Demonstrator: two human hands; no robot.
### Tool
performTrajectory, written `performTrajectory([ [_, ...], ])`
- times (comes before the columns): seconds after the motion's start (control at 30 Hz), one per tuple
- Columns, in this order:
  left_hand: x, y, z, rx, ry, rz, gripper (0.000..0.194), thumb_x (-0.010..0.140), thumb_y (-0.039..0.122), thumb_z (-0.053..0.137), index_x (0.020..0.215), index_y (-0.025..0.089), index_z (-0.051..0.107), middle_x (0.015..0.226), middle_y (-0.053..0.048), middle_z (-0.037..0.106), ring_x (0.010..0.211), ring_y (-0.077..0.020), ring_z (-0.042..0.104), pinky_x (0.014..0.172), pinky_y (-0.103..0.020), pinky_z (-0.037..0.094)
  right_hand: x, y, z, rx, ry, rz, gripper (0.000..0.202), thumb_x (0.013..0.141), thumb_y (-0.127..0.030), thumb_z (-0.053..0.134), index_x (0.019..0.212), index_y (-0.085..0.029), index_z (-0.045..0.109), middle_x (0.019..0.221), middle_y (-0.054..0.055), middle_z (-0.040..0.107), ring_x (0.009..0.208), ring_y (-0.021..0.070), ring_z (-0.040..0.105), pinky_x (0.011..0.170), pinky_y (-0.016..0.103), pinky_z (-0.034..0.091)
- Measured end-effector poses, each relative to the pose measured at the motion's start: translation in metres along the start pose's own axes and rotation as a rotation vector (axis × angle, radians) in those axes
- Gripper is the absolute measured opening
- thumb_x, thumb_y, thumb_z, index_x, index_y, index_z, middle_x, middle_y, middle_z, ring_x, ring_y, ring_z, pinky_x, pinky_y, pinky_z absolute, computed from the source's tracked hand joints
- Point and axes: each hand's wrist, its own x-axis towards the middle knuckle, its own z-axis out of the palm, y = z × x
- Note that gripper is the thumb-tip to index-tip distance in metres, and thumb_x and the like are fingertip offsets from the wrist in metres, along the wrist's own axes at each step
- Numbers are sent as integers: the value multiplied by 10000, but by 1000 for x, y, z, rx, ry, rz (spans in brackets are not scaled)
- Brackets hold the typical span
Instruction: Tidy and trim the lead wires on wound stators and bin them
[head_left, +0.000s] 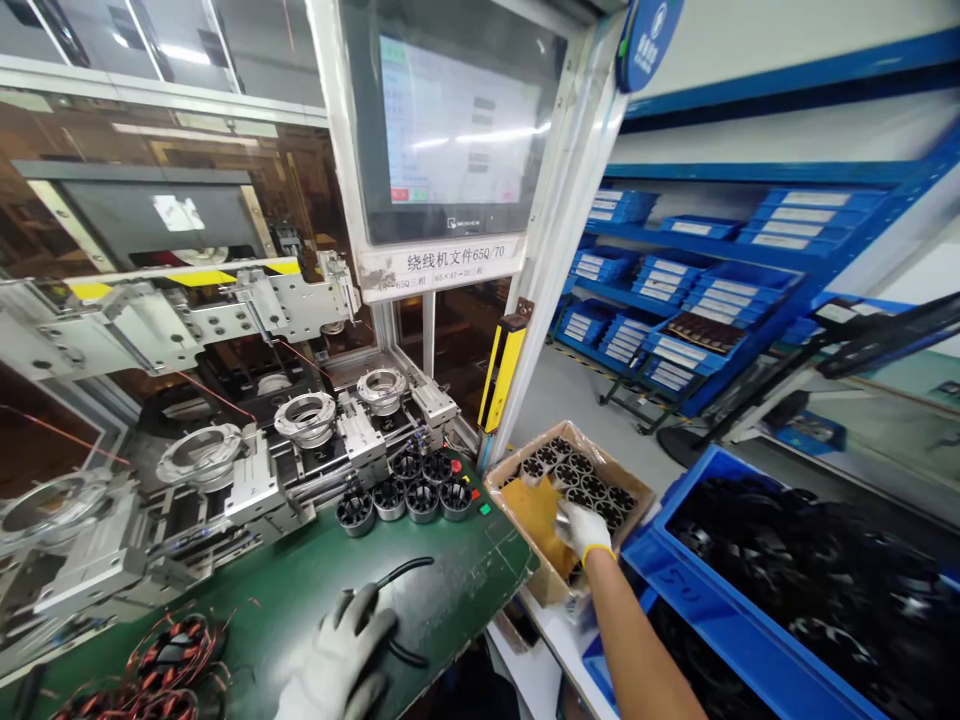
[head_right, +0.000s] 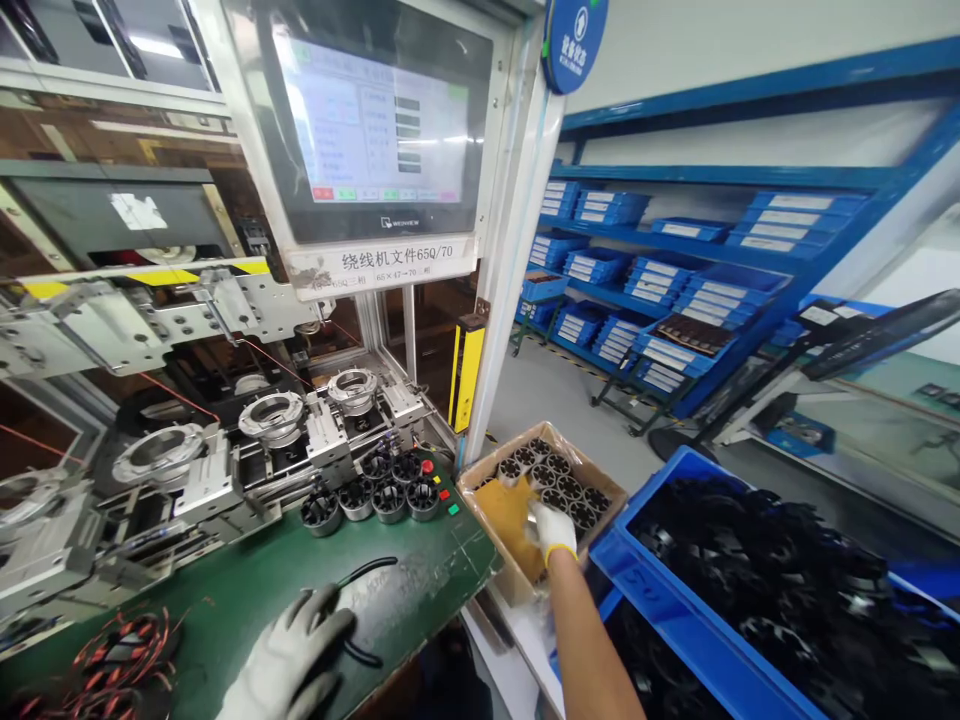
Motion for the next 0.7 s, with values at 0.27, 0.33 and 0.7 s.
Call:
performTrajectory([
  [0.27,54,23,8,-392,55,3,347,850,334,526,1183,288,611,1393,-86,474,1344,-354,300,1071,-586,266,-144,-30,10,391,-278,-245,390,790,-453,586,1040,-154,585,848,54,670,709,180,659,620,292,542],
  [0.33,51,34,4,-930,-39,-135,450,874,474,471,1277,281,529,1388,-90,481,1313,-315,378,1061,-543,321,-193,-45,14,265,-347,-481,253,782,-297,593,1014,-202,623,968,44,662,814,170,646,729,299,532],
  [0.7,-12,-19,31,-2094,-165,-686,663,806,58,574,1368,364,402,1184,-62,669,1046,-311,643,801,-438,580,-163,27,-41,-643,118,-251,384,896,-375,440,1228,-222,558,1189,89,593,983,222,614,848,330,467],
])
